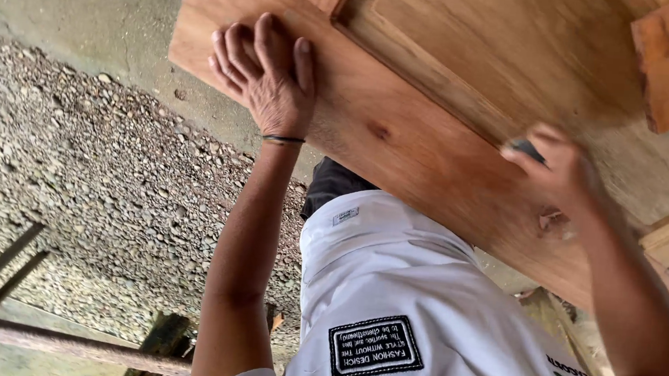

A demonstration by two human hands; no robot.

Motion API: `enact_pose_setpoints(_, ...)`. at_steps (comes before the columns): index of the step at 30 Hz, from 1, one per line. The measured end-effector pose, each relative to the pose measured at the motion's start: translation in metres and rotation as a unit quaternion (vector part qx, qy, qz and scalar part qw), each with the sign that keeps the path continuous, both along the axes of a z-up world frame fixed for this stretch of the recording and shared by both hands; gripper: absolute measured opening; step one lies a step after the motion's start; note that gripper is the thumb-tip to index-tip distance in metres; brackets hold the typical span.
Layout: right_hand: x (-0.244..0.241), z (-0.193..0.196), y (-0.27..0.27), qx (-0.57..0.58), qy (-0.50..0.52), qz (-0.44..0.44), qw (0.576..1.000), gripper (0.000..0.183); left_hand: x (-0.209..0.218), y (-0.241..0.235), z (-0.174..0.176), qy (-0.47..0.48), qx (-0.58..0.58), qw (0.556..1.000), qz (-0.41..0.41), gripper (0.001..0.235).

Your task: The person sands a wooden door frame using a sanding block and a chisel. They smooth the edges and corners of the wood, switching between the sanding block and the chisel to refine the surface.

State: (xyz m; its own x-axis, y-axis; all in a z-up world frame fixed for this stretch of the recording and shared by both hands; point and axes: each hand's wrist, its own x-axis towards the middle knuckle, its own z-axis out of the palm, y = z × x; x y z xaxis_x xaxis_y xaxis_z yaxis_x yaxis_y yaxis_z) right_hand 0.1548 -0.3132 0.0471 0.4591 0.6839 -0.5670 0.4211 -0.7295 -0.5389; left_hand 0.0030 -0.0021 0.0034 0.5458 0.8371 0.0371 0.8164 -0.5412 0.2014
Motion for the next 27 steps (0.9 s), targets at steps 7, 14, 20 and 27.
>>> enact_pose_setpoints(7,-0.007,-0.005,0.033,0.084,-0.014,-0.048,0.995,0.022,0.002,-0.002,0.007,-0.043,0.030,0.998,-0.023,0.045)
enact_pose_setpoints(14,0.001,-0.010,0.082,0.228,-0.011,0.016,0.973,0.030,0.006,-0.006,0.011,-0.054,0.015,0.998,-0.034,0.039)
enact_pose_setpoints(20,0.003,0.001,-0.081,0.111,0.026,-0.045,0.992,0.017,0.008,-0.008,0.016,-0.037,0.006,0.998,-0.051,0.038)
enact_pose_setpoints(27,0.005,-0.003,-0.042,0.186,0.027,-0.005,0.982,0.035,0.013,-0.014,0.019,-0.036,0.019,0.999,-0.031,0.038)
